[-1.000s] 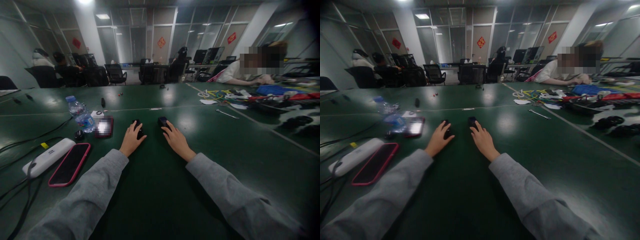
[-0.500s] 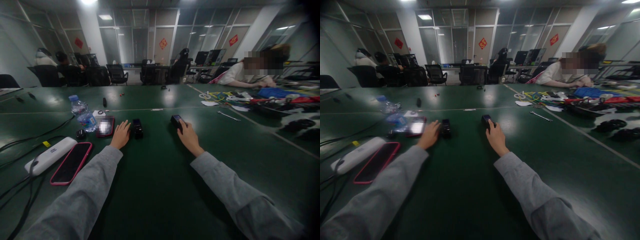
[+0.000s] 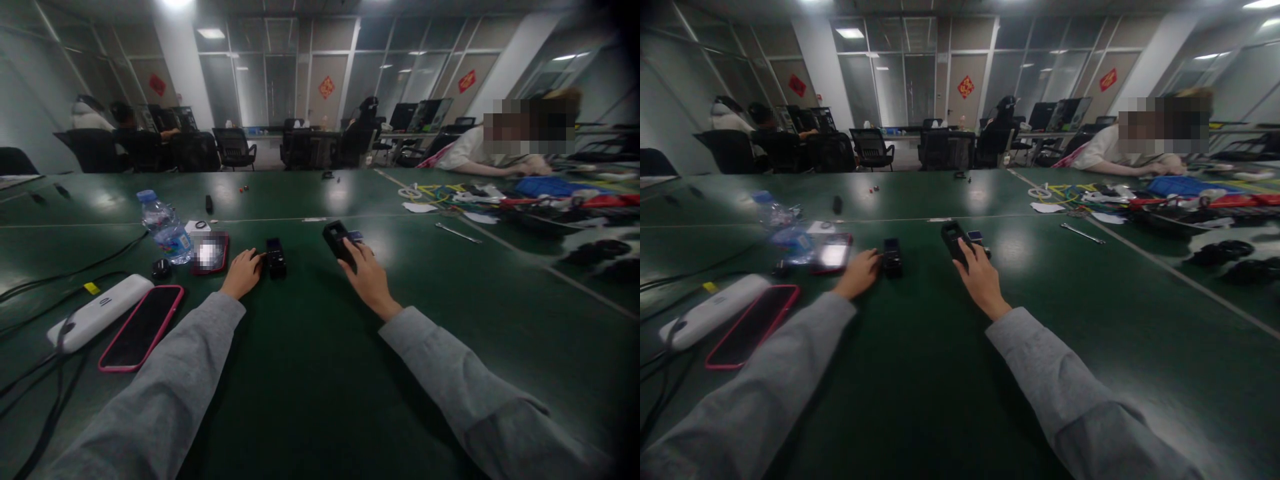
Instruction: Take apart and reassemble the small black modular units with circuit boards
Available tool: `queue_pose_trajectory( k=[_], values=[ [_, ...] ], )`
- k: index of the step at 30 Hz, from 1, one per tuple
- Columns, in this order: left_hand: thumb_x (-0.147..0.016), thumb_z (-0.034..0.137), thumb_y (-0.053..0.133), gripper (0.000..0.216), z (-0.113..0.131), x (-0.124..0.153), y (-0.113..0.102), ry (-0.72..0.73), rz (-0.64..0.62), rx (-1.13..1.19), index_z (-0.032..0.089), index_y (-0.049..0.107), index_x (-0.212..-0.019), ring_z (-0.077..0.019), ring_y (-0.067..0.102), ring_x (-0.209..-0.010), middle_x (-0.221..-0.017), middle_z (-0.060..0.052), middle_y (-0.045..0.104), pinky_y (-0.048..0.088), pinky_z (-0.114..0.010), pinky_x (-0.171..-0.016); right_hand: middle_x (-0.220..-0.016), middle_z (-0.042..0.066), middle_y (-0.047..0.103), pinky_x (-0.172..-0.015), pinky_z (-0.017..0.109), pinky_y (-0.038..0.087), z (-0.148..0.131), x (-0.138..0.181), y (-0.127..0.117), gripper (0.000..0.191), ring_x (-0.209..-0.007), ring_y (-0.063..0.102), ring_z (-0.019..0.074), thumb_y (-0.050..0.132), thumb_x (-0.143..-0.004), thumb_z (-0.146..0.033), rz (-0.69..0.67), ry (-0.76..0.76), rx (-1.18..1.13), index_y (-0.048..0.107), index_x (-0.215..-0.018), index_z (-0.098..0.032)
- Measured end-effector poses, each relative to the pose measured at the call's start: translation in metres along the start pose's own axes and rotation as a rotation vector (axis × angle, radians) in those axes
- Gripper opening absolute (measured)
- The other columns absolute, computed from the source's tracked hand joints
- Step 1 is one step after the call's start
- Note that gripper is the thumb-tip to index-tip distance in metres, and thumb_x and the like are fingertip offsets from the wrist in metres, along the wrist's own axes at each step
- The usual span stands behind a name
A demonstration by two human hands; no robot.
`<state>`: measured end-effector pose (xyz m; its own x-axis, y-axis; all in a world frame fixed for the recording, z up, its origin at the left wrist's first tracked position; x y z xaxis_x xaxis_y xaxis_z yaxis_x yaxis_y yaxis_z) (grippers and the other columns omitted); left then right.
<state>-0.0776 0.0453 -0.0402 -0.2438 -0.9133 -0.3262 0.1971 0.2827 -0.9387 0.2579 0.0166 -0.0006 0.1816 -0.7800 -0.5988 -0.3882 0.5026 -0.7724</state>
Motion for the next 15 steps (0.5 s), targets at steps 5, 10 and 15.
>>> queue_pose_trajectory(
  k=[5,10,15],
  values=[
    [-0.093,0.029,0.037,0.038,-0.001,0.000,0.001,0.007,-0.005,0.033,0.021,0.055,-0.126,-0.0278,0.044,-0.128,-0.138,-0.012,0.049,0.039,-0.052,-0.103,-0.127,0.015,0.046,-0.075,0.041,0.055,0.006,0.001,0.012,0.050,-0.102,0.055,0.0293,0.036,-0.097,-0.045,-0.144,-0.018,0.053,0.037,-0.142,-0.022],
    [-0.093,0.031,0.039,0.038,0.001,0.000,-0.002,-0.005,-0.007,0.077,0.020,0.054,-0.126,-0.0283,0.044,-0.128,-0.137,-0.013,0.049,0.038,-0.052,-0.104,-0.124,0.018,0.047,-0.081,0.043,0.052,0.009,0.000,0.015,0.052,-0.104,0.053,0.0307,0.033,-0.098,-0.046,-0.168,-0.036,0.083,0.037,-0.142,-0.018],
    [-0.092,0.030,0.041,0.037,0.007,0.002,-0.009,0.037,0.002,0.068,0.022,0.053,-0.127,-0.0265,0.044,-0.127,-0.139,-0.011,0.048,0.039,-0.051,-0.104,-0.127,0.016,0.043,-0.088,0.044,0.048,0.004,-0.001,0.011,0.046,-0.111,0.049,0.0302,0.031,-0.099,-0.039,-0.106,-0.054,0.047,0.041,-0.139,-0.018]
  ],
)
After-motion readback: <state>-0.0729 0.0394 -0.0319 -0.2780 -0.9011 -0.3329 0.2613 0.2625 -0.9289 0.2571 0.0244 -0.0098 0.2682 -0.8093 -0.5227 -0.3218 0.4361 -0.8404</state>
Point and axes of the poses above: each hand's wrist, its own x-axis away from the middle knuckle, its own y-axis out of the palm, z = x × y, the point moved 2 cm from there along -x, towards the middle knuckle
